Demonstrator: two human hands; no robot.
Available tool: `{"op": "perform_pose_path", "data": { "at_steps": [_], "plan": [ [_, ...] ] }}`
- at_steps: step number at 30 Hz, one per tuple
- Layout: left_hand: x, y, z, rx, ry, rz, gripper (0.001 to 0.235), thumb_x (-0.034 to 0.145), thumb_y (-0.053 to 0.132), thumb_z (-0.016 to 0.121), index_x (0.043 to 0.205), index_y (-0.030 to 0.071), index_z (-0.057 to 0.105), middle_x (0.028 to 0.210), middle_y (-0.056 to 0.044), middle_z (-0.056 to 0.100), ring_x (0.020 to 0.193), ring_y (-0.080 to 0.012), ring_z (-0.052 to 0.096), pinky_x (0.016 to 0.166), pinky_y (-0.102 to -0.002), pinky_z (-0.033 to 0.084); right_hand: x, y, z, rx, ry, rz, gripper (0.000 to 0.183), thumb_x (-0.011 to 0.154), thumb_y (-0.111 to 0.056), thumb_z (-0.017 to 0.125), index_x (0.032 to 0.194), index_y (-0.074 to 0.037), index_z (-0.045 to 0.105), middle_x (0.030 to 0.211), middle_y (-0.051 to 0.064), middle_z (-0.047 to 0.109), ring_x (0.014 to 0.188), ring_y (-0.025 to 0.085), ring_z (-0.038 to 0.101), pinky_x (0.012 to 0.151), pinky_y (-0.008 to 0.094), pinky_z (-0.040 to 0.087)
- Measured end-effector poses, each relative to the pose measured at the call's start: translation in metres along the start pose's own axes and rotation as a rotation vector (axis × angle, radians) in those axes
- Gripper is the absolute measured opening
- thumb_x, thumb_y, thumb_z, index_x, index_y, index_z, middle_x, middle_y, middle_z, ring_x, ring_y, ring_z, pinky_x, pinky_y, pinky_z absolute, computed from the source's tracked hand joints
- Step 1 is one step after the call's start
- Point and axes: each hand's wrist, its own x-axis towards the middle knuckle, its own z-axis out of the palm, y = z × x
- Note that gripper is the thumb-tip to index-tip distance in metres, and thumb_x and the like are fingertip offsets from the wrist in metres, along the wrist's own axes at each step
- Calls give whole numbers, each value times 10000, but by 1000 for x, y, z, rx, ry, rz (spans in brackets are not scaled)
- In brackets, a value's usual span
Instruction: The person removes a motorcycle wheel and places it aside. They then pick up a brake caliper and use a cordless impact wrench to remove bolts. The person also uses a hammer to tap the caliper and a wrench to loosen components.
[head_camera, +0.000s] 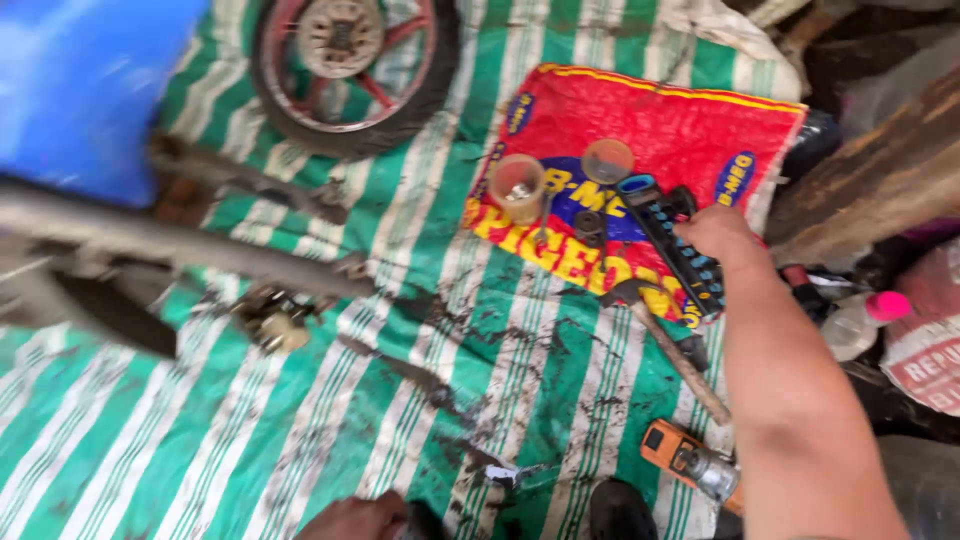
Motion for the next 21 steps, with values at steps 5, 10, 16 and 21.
{"op": "perform_pose_path", "data": {
  "at_steps": [5, 10, 16, 21],
  "plan": [
    [-32, 84, -87, -177, 226, 145, 203, 916, 146, 632, 1095, 157, 728, 1093, -88, 832, 1041, -398, 751, 873, -480, 608, -121, -116, -68, -239, -167, -267, 737, 837, -245, 847, 1548, -181, 667, 1473, 111, 759, 1275, 390, 742, 1068, 472, 614],
    [-38, 110, -106, -260, 322, 211, 252, 956, 149, 788, 1207, 138, 811, 1091, -54, 825, 839, -228, 758, 861, -403, 620, -312, -233, -116, -299, -102, -499, 418, 1066, -540, 634, 1260, -225, 830, 1126, 75, 867, 1048, 347, 809, 993, 487, 633],
    [-13, 107, -99, -1358, 500, 268, 298, 978, 8, 798, 1272, -44, 785, 1065, -141, 836, 944, -190, 778, 857, -305, 630, -489, -274, -130, 275, -359, -560, 598, 881, -281, 834, 1462, -217, 709, 1259, -43, 870, 1027, 117, 867, 850, 324, 711],
    [-40, 157, -126, -1584, 510, 487, 356, 1053, 61, 695, 1376, -88, 699, 1213, -179, 780, 1063, -254, 771, 1003, -384, 644, -512, -255, -69, 1068, -478, -553, 531, 910, 81, 756, 1423, -47, 704, 1283, 107, 823, 1024, 189, 804, 831, 320, 653]
  ]
}}
